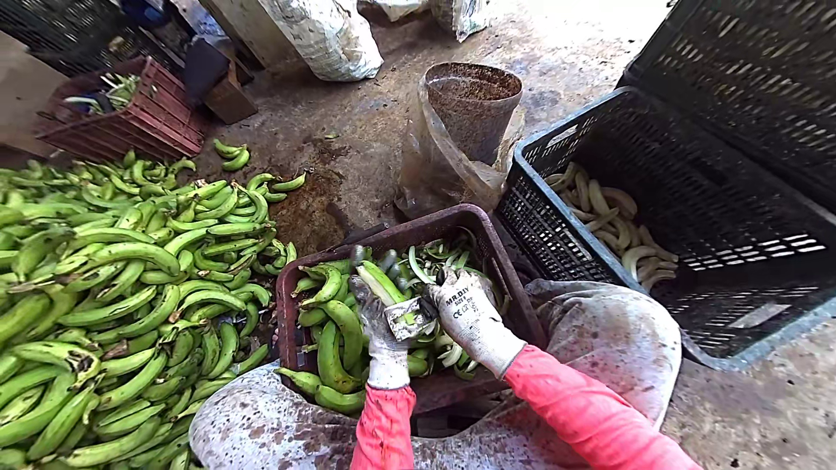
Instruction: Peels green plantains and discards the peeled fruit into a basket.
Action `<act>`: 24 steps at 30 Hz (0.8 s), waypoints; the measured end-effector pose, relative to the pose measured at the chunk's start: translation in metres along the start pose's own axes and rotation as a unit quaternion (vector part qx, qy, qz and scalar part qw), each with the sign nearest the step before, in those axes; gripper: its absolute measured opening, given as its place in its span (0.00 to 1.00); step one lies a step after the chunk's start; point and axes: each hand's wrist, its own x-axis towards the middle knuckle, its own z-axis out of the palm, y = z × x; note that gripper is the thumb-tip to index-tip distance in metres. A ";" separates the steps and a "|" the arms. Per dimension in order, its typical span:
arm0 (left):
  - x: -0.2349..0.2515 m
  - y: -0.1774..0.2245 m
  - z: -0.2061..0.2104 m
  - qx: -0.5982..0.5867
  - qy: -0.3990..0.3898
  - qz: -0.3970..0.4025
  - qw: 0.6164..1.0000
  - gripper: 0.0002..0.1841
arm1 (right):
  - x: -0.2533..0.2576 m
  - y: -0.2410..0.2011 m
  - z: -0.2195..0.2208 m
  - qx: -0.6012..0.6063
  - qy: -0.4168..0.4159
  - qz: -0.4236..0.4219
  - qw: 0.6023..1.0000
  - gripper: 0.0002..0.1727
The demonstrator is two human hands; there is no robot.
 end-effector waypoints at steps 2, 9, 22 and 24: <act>-0.028 -0.004 0.018 -0.013 0.017 -0.075 0.997 0.25 | 0.009 0.002 0.006 0.015 0.069 0.045 0.996 0.18; -0.063 -0.002 0.017 0.040 0.027 -0.328 0.944 0.28 | 0.036 0.038 -0.009 0.015 0.143 0.190 0.971 0.15; 0.015 -0.002 0.007 -0.035 0.113 0.084 0.989 0.26 | -0.001 -0.002 -0.008 -0.019 0.013 0.032 0.999 0.19; 0.018 -0.007 -0.001 -0.077 0.104 0.085 0.988 0.27 | -0.002 -0.004 -0.007 -0.021 0.019 0.035 0.999 0.18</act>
